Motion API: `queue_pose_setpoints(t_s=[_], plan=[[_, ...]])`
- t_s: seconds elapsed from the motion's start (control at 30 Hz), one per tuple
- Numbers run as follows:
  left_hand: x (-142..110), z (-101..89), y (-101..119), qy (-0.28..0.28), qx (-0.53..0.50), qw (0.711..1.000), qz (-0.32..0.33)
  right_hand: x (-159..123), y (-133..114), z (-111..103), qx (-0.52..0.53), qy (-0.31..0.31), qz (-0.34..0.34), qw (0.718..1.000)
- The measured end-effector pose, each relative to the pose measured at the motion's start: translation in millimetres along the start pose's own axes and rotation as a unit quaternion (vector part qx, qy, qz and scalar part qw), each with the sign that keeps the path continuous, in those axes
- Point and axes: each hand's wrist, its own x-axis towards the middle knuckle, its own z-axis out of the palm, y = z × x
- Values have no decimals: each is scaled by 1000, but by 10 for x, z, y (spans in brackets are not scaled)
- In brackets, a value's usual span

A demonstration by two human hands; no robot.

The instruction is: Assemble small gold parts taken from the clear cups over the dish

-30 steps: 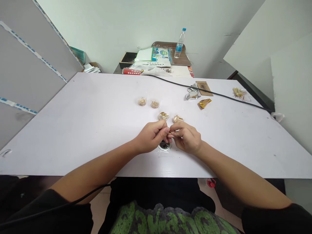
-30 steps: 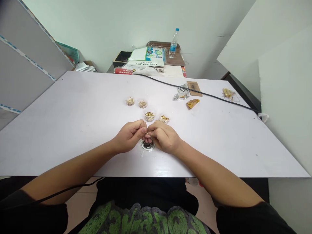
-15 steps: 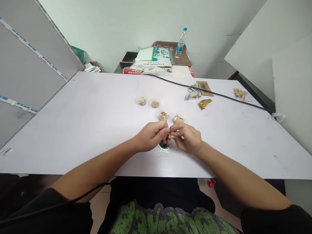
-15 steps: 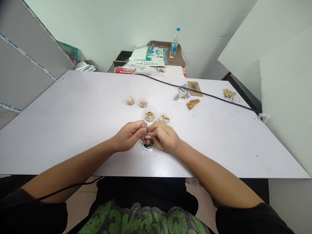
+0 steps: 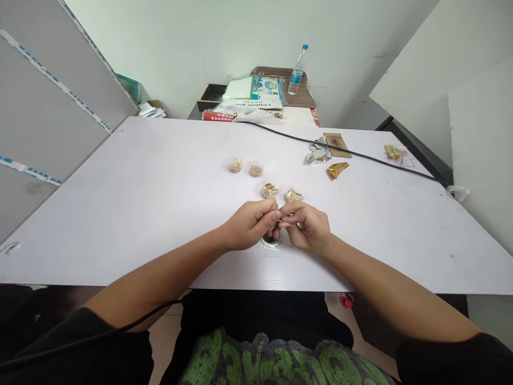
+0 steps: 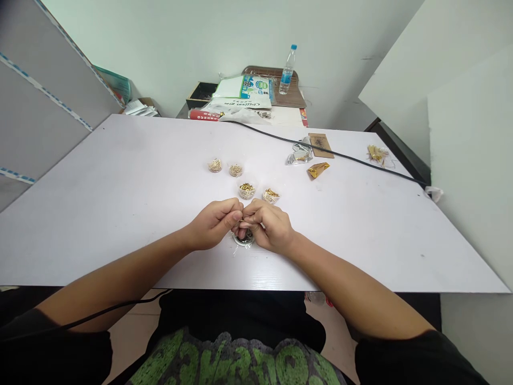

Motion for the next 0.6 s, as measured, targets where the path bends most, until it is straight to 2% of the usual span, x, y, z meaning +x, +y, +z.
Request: queue_pose_setpoints(t_s=[0.27, 0.6], plan=[[-6, -11, 10, -6, 22, 1000, 10, -13, -15, 18, 66, -4, 27, 997], [-18, 54, -7, 35, 42, 998, 5, -23, -34, 73, 34, 36, 29, 998]])
